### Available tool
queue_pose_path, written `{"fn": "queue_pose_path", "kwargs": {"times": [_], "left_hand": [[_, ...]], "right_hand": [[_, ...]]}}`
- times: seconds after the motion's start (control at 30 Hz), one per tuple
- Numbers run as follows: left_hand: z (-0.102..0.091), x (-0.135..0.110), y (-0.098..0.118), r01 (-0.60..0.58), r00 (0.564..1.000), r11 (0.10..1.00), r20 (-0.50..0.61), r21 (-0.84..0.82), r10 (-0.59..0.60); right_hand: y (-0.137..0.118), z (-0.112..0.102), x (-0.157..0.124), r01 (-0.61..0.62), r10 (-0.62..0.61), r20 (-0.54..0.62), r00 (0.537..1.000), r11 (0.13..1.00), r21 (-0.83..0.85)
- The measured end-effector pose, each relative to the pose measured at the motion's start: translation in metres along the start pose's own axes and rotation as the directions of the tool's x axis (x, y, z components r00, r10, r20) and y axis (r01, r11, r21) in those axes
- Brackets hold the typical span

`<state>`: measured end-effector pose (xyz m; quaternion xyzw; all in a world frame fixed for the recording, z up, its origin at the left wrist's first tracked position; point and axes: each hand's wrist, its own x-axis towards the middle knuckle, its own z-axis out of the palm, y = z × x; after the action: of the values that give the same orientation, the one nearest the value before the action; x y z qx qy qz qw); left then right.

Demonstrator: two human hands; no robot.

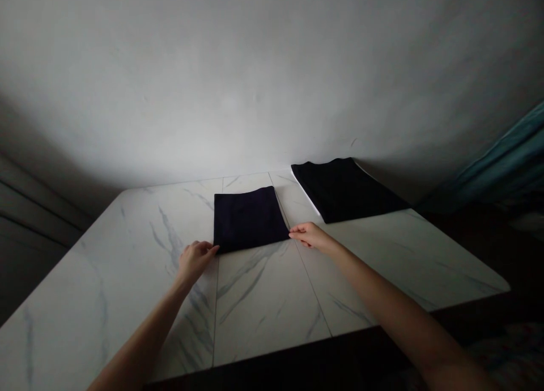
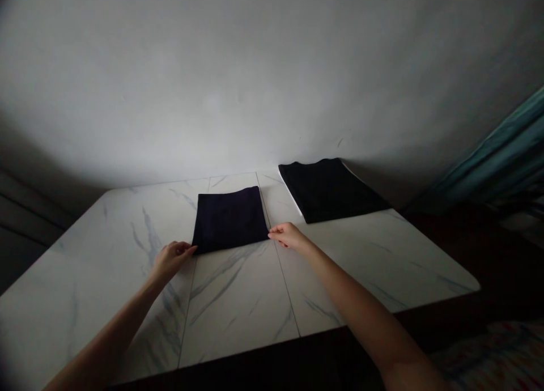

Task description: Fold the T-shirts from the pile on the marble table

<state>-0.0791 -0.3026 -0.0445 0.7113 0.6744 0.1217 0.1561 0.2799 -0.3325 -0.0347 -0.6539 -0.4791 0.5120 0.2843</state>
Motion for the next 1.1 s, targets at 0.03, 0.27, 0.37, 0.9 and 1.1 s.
{"fn": "queue_pose_path", "kwargs": {"times": [0.03, 0.27, 0.37, 0.9, 1.1], "left_hand": [[0.0, 0.0, 0.002, 0.004, 1.0, 1.0, -0.003, 0.016, -0.004], [-0.002, 0.0, 0.007, 0.059, 0.998, 0.986, 0.024, 0.155, -0.063], [-0.005, -0.001, 0.006, 0.071, 0.997, 0.978, 0.028, 0.197, -0.078], [-0.012, 0.027, 0.016, 0.095, 0.993, 0.971, 0.042, 0.218, -0.107], [-0.012, 0.038, 0.007, 0.086, 0.991, 0.993, 0.096, 0.077, -0.093]], "right_hand": [[-0.001, 0.001, 0.0, 0.008, -0.008, -0.008, 1.0, 1.0, -0.012], [-0.007, 0.003, 0.005, -0.006, -0.009, -0.072, 0.997, 0.978, -0.209], [-0.003, 0.0, 0.009, -0.005, -0.017, -0.08, 0.997, 0.966, -0.26], [-0.013, 0.004, 0.043, -0.004, -0.053, -0.155, 0.987, 0.938, -0.347], [-0.019, -0.002, 0.049, -0.042, 0.007, -0.123, 0.992, 0.958, -0.283]]}}
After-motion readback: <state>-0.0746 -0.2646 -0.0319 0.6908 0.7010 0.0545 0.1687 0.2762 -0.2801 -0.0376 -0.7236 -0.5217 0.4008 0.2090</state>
